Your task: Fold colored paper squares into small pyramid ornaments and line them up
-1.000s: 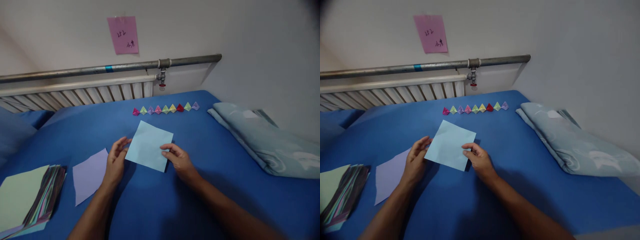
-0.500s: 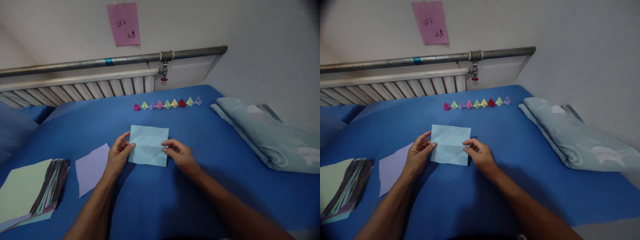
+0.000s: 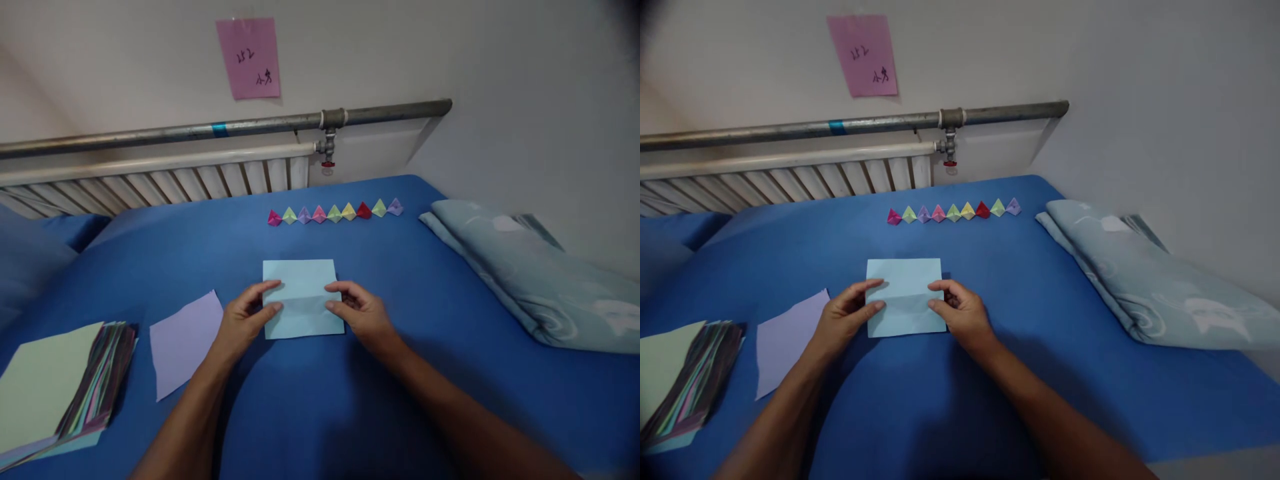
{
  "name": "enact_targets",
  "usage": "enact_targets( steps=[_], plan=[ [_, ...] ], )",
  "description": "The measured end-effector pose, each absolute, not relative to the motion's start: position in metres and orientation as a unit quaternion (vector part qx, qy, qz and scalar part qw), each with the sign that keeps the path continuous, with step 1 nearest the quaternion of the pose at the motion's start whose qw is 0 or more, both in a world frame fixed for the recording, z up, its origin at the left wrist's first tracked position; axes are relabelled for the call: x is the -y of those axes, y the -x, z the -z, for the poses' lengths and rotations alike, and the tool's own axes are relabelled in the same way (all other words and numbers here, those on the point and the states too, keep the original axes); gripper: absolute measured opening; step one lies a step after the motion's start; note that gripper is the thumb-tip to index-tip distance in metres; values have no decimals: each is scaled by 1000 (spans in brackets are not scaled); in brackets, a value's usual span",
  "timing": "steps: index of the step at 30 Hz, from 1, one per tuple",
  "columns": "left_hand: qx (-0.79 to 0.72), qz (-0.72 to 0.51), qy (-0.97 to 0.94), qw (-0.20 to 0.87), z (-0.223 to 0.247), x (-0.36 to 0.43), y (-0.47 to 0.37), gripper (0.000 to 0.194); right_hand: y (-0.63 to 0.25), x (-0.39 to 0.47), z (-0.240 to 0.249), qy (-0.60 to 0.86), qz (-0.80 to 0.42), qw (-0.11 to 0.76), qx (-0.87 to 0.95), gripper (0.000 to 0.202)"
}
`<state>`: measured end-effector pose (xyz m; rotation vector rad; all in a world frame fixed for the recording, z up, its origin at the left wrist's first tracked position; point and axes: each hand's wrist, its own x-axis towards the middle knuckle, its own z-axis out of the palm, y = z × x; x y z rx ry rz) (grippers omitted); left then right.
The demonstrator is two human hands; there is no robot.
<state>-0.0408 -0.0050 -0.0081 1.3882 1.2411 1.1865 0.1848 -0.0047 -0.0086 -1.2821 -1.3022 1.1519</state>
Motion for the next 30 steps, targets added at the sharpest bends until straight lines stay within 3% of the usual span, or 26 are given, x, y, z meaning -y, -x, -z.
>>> enact_targets(
  steps=[3, 14, 22, 26, 30],
  plan=[
    [-520, -427, -617, 408, 12, 4, 43, 28, -186, 4, 10, 524, -422, 465, 575, 24],
    [-481, -423, -737, 215, 6, 4, 45, 18, -196, 4, 8, 480, -202, 450, 725, 18],
    [-450, -428, -783, -15, 4, 8, 40, 10, -205, 12, 3, 441, 21, 439, 782, 14],
    [-455, -365, -809, -70, 8, 36, 42, 11, -212, 45, 4, 392, 24, 390, 833, 16],
    [-477, -283, -831, -54, 18, 89, 38, 14, -209, 91, 15, 352, -36, 365, 861, 15]
  ],
)
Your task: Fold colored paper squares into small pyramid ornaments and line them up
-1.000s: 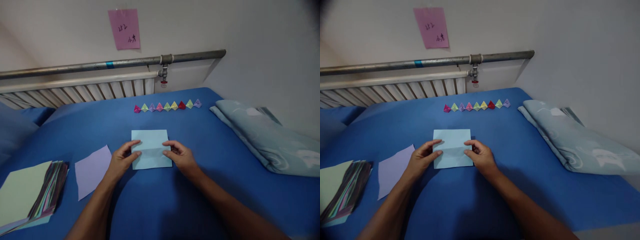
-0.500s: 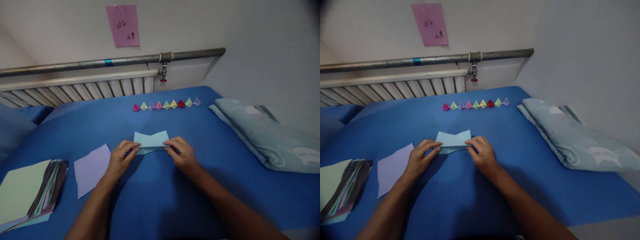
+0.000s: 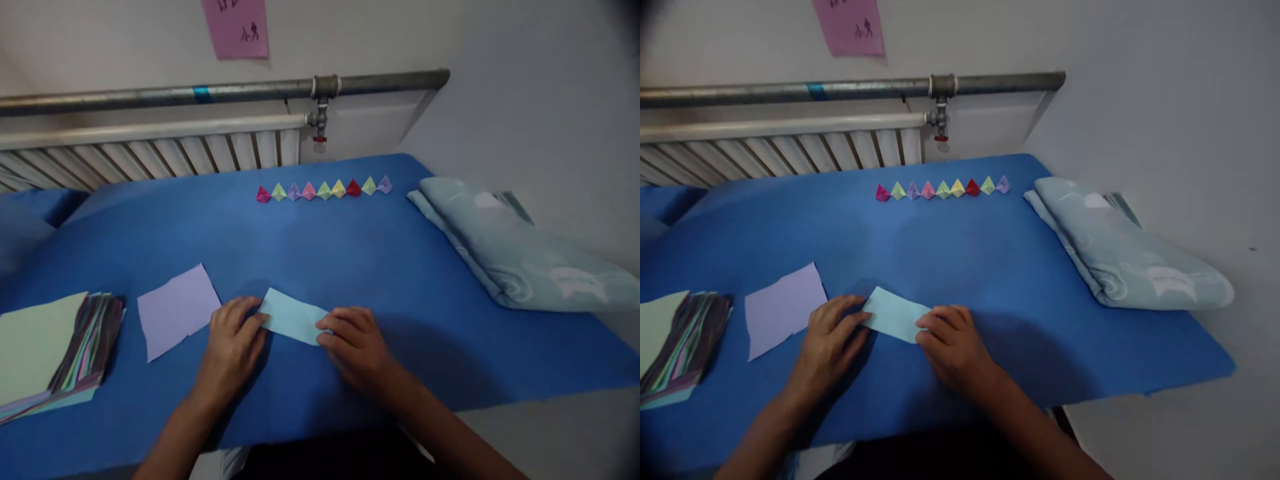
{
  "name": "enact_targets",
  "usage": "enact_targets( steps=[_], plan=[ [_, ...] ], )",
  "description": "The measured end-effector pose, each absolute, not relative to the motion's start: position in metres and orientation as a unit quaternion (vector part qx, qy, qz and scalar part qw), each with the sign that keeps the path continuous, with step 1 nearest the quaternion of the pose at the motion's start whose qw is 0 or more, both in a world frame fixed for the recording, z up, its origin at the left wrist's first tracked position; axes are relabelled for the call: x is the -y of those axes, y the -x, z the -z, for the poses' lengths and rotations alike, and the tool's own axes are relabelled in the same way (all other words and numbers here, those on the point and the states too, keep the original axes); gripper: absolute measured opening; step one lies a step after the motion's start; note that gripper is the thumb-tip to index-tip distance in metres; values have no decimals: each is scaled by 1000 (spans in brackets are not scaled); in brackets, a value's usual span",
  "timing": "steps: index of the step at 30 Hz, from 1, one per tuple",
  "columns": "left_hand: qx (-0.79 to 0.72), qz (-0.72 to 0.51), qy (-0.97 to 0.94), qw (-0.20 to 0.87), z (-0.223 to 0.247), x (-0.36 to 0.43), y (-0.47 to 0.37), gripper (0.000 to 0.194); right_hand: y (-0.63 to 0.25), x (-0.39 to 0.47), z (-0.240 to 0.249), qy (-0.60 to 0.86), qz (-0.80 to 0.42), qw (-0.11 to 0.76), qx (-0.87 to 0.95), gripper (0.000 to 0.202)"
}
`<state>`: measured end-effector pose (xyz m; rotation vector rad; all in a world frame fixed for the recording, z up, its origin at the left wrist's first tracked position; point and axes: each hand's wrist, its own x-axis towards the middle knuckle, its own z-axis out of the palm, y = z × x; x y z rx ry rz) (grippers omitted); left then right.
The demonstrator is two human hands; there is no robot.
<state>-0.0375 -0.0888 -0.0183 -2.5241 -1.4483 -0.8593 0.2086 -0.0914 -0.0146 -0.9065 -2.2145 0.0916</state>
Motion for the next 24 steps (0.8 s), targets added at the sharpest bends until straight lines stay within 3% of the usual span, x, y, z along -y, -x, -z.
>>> enact_targets(
  steps=[4, 9, 17, 24],
  plan=[
    [452, 283, 846, -2, 21, 130, 17, 23, -202, 119, 18, 331, -88, 345, 874, 13],
    [422, 284, 859, -56, 22, 141, 0, 14, -206, 124, 18, 321, -109, 305, 890, 16],
    [446, 262, 854, -55, 23, 141, 0, 12, -217, 125, 20, 427, -104, 261, 859, 23],
    [479, 271, 833, -60, 24, 140, -4, 11, -218, 122, 21, 477, -174, 294, 810, 15]
  ],
)
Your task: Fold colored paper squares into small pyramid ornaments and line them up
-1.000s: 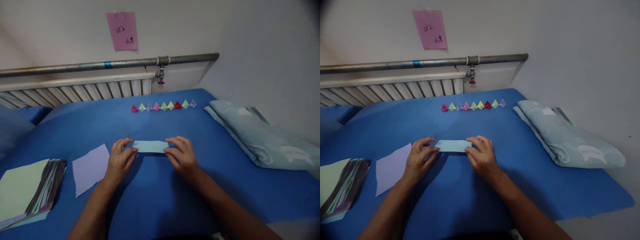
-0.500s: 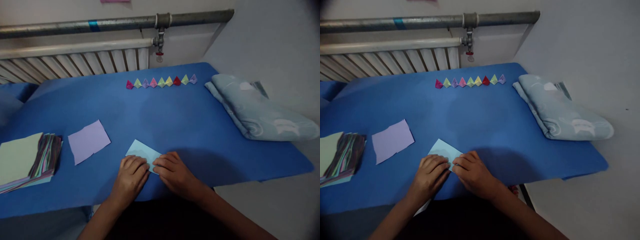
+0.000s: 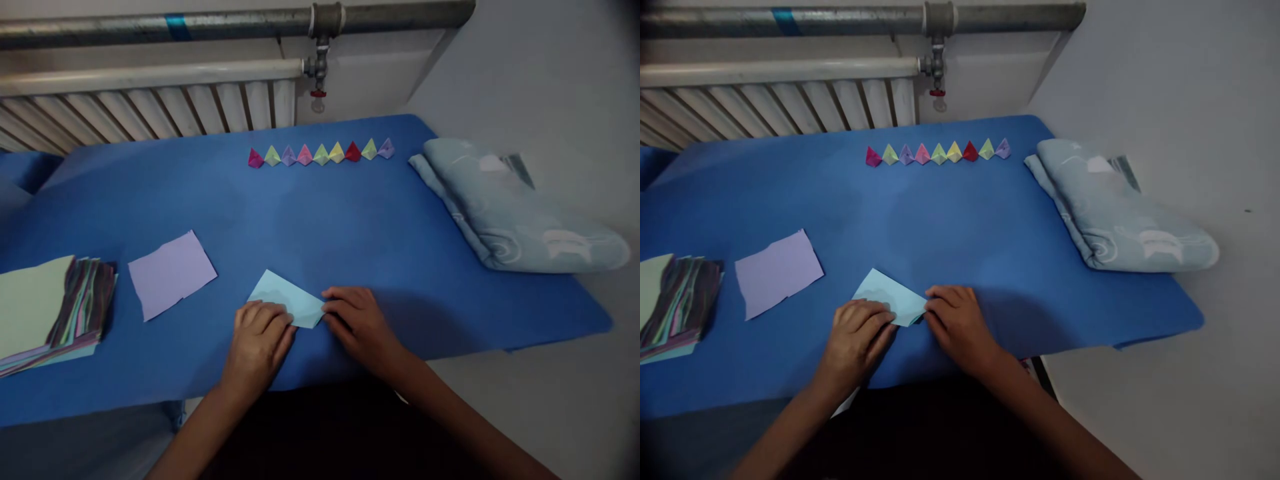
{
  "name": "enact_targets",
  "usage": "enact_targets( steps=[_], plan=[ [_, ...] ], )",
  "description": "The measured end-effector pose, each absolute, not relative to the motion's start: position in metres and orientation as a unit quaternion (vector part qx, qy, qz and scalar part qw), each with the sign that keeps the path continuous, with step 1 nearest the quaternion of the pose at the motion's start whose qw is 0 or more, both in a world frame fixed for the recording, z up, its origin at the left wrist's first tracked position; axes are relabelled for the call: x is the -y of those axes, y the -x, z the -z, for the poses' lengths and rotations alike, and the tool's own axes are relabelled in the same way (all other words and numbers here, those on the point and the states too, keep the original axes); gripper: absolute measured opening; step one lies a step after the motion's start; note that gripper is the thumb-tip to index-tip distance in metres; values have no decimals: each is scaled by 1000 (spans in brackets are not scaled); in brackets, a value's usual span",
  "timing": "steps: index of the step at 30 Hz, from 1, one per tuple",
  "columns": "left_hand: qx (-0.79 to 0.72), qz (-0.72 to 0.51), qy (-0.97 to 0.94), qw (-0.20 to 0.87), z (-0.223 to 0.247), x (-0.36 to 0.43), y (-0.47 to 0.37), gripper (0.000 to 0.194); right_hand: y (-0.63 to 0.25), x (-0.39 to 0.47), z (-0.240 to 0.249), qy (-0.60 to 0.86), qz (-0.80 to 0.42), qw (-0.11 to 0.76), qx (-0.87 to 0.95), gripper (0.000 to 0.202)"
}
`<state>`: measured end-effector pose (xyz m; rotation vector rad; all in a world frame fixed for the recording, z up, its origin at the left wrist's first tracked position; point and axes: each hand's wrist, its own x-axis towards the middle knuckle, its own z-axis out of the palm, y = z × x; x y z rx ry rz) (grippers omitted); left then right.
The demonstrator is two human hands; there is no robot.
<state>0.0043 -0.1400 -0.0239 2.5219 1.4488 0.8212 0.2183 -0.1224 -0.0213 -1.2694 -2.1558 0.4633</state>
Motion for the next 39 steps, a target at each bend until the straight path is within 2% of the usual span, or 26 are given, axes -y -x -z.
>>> enact_targets(
  steps=[11, 24, 27, 31, 34, 39],
  plan=[
    [-580, -260, -768, 81, 29, 135, -11, 16, -217, 112, 26, 542, -180, 278, 773, 8],
    [-600, -251, -756, 77, 32, 135, -9, 18, -217, 107, 25, 565, -186, 261, 760, 5],
    [-599, -257, -755, 73, 31, 136, -8, 11, -217, 105, 20, 563, -179, 227, 774, 12],
    [-578, -248, -777, 31, 31, 140, -7, 17, -205, 104, 6, 529, -169, 143, 819, 24],
    [-553, -244, -796, 1, 31, 142, -7, 21, -194, 105, -2, 522, -151, 91, 835, 21],
    [-533, -248, -809, 8, 31, 146, -7, 22, -193, 104, -1, 542, -186, 96, 814, 23]
  ],
)
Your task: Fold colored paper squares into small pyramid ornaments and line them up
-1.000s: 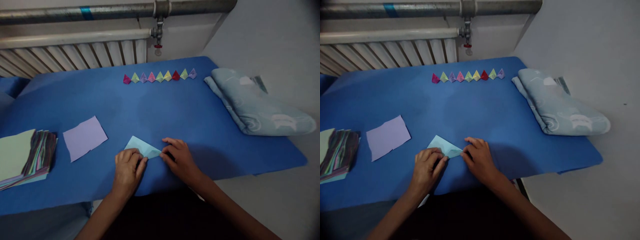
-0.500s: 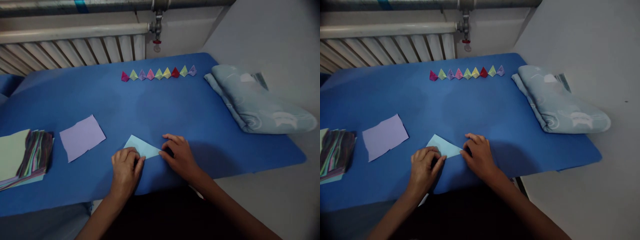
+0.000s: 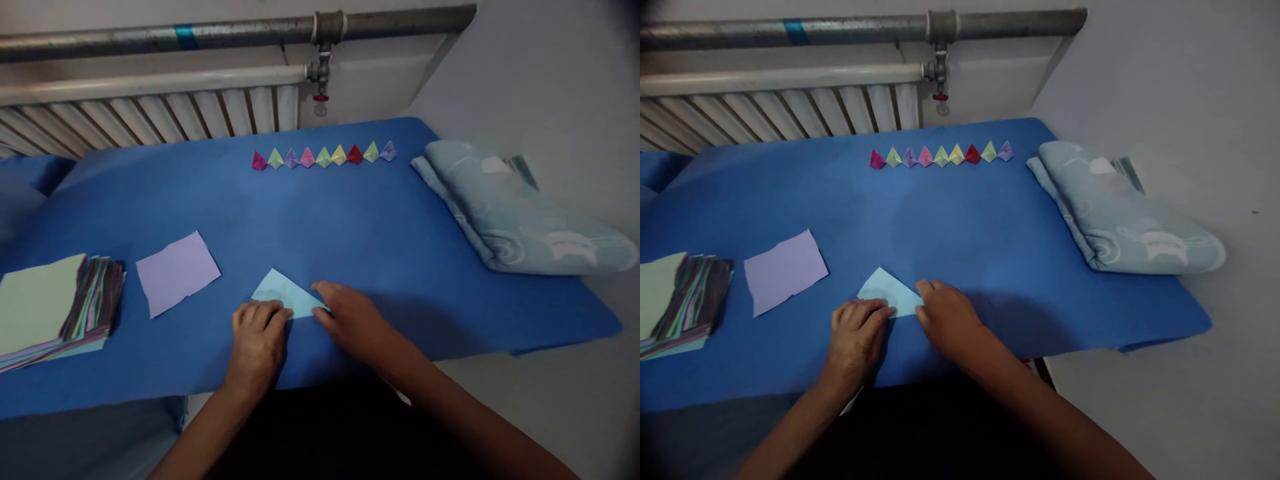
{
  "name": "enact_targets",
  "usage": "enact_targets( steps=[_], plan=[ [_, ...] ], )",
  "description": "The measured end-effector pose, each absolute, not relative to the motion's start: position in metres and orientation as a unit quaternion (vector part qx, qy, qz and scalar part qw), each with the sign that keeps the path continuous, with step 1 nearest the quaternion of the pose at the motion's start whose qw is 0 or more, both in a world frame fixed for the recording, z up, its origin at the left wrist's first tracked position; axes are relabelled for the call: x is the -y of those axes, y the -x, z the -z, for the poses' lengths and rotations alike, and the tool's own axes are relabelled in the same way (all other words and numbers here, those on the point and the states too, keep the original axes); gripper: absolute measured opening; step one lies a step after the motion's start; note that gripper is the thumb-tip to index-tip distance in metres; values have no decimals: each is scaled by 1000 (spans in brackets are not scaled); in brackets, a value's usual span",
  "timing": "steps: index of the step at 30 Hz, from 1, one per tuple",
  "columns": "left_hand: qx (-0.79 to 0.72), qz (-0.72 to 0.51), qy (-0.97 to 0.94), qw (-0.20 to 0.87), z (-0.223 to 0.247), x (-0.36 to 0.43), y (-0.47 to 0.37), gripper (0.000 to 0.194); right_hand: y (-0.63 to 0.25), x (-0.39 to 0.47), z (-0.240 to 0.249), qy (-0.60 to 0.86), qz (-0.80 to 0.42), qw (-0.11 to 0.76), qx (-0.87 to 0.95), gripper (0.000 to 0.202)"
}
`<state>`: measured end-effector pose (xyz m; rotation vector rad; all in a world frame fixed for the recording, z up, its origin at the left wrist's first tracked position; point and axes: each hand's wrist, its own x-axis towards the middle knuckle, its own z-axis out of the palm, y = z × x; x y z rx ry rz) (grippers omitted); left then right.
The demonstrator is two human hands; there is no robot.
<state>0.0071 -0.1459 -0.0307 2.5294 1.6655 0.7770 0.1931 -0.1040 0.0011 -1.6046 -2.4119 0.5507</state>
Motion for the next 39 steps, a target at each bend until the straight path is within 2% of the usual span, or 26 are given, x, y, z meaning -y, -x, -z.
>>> enact_targets(
  steps=[7, 13, 19, 23, 25, 27, 30, 33, 35, 39],
  plan=[
    [-525, -246, -814, 28, 26, 152, -7, 20, -201, 111, -4, 564, -311, 116, 756, 40],
    [-525, -237, -817, 29, 25, 151, -8, 27, -200, 114, -7, 565, -470, 229, 639, 27],
    [-514, -228, -827, -10, 23, 149, -12, 25, -196, 105, -4, 533, -576, 258, 564, 22],
    [-503, -246, -827, -56, 27, 147, -10, 13, -199, 105, -9, 523, -595, 267, 549, 17],
    [-498, -271, -821, -71, 28, 147, -6, 13, -205, 109, -13, 503, -568, 309, 573, 17],
    [-495, -295, -815, -71, 27, 146, -3, 14, -211, 113, -16, 458, -521, 352, 628, 25],
    [-477, -313, -821, -34, 18, 148, -1, 16, -213, 116, -16, 389, -426, 366, 730, 37],
    [-455, -332, -826, 34, 3, 152, -3, 13, -207, 116, -16, 352, -349, 362, 789, 19],
    [-458, -350, -811, 102, -8, 156, -4, 9, -201, 116, -23, 334, -357, 362, 793, 8],
    [-507, -355, -735, 276, -22, 163, -5, 16, -191, 114, -42, 400, -438, 325, 736, 13]
  ],
)
